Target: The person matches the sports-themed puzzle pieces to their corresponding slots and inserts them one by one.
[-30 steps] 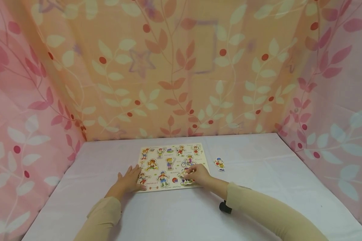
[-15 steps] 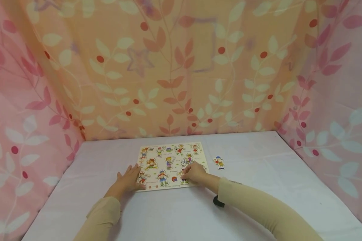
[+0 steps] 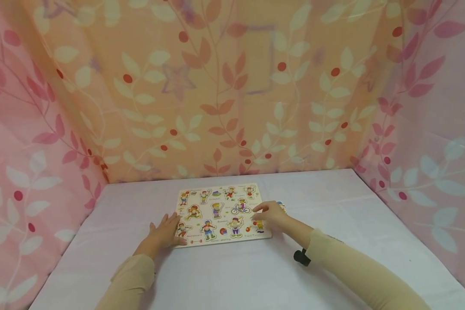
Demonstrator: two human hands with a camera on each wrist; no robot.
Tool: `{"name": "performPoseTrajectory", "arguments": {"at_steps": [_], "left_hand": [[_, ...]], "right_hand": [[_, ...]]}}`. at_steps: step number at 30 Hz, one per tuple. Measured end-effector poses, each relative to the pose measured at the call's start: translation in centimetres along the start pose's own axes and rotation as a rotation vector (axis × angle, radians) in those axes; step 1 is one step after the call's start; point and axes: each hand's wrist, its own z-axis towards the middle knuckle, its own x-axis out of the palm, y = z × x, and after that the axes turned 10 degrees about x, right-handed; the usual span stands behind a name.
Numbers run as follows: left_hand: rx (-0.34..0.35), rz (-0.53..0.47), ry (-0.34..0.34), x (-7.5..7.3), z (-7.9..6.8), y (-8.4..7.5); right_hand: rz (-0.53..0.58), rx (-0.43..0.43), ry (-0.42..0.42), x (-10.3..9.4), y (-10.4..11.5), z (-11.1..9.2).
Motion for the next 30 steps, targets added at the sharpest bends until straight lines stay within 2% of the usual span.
{"name": "performPoseTrajectory", "arguments": {"at_steps": [9, 13, 18, 30], "left_hand": [[0.001, 0.002, 0.001, -0.2, -0.5, -0.5], [0.0, 0.005, 0.004, -0.2, -0.5, -0.5], [0.003, 0.005, 0.0, -0.1, -0.4, -0.4], [0.0, 0.008, -0.01, -0.2, -0.4, -0.5]], "right_hand": [[0.054, 0.082, -0.096, -3.7, -1.8, 0.8], [0.102, 0.14, -0.091, -4.7, -2.9, 1.6], [0.145, 0.161, -0.085, -5.7, -4.1, 2.7], [0.091, 0.199, -0.048, -6.6, -5.4, 4.6]]}}
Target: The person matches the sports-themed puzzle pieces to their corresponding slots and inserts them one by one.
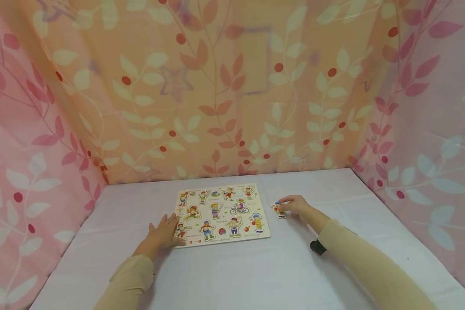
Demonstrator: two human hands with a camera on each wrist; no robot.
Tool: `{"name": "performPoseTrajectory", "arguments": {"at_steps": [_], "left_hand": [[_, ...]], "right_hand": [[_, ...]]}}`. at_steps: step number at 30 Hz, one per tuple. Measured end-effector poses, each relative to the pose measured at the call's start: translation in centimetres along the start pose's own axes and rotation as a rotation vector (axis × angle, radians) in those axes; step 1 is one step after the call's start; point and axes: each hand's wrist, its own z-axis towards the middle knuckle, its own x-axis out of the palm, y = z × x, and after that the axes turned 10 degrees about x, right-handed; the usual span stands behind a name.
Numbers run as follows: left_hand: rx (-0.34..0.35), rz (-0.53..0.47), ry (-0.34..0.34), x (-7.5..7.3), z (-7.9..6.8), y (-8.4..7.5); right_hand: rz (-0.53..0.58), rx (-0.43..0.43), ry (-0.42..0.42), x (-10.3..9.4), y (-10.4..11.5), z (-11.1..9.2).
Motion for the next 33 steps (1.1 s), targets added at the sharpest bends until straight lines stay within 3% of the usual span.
{"name": "performPoseTrajectory", "arguments": {"at_steps": [7, 12, 20, 27, 33], "left_hand": [[-0.005, 0.003, 0.007, -0.2, -0.3, -0.2], [0.002, 0.023, -0.007, -0.3, -0.5, -0.3], [0.01, 0.075, -0.032, 0.2, -0.3, -0.1], [0.039, 0.072, -0.043, 0.2, -0.8, -0.1], [0.074, 0.048, -0.04, 0.1, -0.9, 0.0]], "right_hand": [[-0.109, -0.082, -0.028, 0.5, -0.1, 0.8], [-0.146, -0.07, -0.06, 0.7, 0.2, 0.9], [-0.12, -0.023, -0.088, 0.7, 0.4, 0.6], [-0.032, 0.017, -0.072, 0.7, 0.3, 0.5], [-0.027, 0.026, -0.052, 0.7, 0.6, -0.8]]}}
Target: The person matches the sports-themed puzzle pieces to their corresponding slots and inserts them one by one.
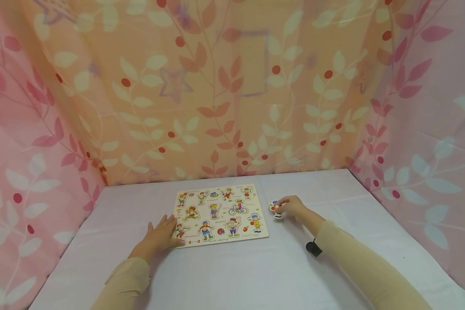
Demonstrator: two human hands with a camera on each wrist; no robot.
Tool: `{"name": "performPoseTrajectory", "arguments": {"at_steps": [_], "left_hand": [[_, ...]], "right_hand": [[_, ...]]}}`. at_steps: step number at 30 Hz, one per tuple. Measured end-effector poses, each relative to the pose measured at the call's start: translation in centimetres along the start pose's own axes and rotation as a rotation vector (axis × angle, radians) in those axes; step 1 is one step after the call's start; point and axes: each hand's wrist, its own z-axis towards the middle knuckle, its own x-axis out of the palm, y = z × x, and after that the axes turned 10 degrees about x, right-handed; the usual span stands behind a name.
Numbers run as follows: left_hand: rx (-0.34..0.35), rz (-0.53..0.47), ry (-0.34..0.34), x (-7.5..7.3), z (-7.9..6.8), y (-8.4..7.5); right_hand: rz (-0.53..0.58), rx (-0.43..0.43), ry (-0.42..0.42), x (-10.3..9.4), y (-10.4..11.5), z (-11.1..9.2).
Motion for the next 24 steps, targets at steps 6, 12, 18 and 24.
{"name": "performPoseTrajectory", "arguments": {"at_steps": [6, 12, 18, 24], "left_hand": [[0.003, -0.022, 0.001, 0.1, -0.1, 0.2], [0.002, -0.025, 0.008, -0.2, -0.2, 0.0], [0.0, -0.025, 0.008, -0.2, -0.3, -0.1], [-0.001, -0.023, 0.006, 0.0, -0.2, 0.1]], "right_hand": [[-0.026, -0.082, -0.002, 0.4, 0.6, -2.3], [-0.043, -0.092, -0.002, 0.8, 1.2, -3.3], [-0.067, -0.12, 0.005, 1.4, 1.3, -3.9], [-0.058, -0.129, -0.005, 2.0, 1.4, -4.1]]}}
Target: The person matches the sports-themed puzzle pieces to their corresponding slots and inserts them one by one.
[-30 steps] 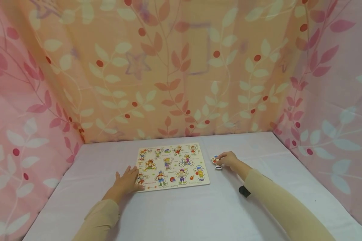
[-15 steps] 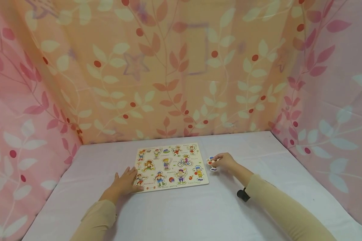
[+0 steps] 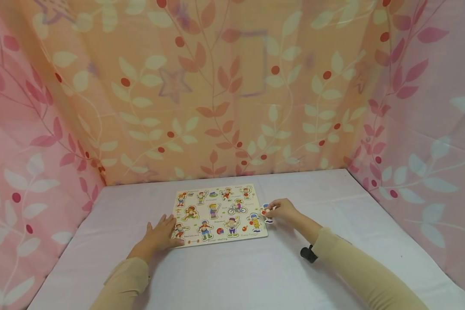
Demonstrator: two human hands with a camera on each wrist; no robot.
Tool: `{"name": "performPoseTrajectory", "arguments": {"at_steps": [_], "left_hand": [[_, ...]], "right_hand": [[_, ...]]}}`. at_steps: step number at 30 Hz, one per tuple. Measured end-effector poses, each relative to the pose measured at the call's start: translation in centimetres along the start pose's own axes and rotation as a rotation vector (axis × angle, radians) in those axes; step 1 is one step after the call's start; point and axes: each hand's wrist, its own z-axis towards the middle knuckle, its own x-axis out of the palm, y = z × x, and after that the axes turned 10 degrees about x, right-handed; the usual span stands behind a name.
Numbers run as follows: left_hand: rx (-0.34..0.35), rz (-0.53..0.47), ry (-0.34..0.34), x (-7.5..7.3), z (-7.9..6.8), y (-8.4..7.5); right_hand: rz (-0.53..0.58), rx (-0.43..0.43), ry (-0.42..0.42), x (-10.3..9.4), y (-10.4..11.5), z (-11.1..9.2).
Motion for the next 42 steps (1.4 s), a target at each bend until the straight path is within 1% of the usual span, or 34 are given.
{"name": "performPoseTrajectory", "arguments": {"at_steps": [10, 19, 30, 35, 39, 42], "left_hand": [[-0.002, 0.002, 0.0, 0.1, 0.1, 0.0], [0.012, -0.002, -0.012, -0.1, 0.0, -0.4], [0.005, -0.002, -0.008, 0.1, 0.2, -0.2], [0.0, -0.012, -0.006, 0.1, 0.1, -0.3], [-0.005, -0.009, 0.0, 0.2, 0.1, -0.3], [-0.008, -0.001, 0.006, 0.3, 0.2, -0.3]], "right_hand": [[0.007, -0.046, 0.016, 1.0, 0.0, -0.2], [0.015, -0.085, 0.033, 1.7, 0.0, -0.5], [0.002, -0.074, 0.053, 2.4, 0.2, -0.6], [-0.026, -0.084, 0.063, 2.9, 0.2, -0.6], [-0.072, -0.084, 0.068, 3.4, 0.1, -0.3], [-0.124, -0.108, 0.072, 3.7, 0.1, 0.0]]}}
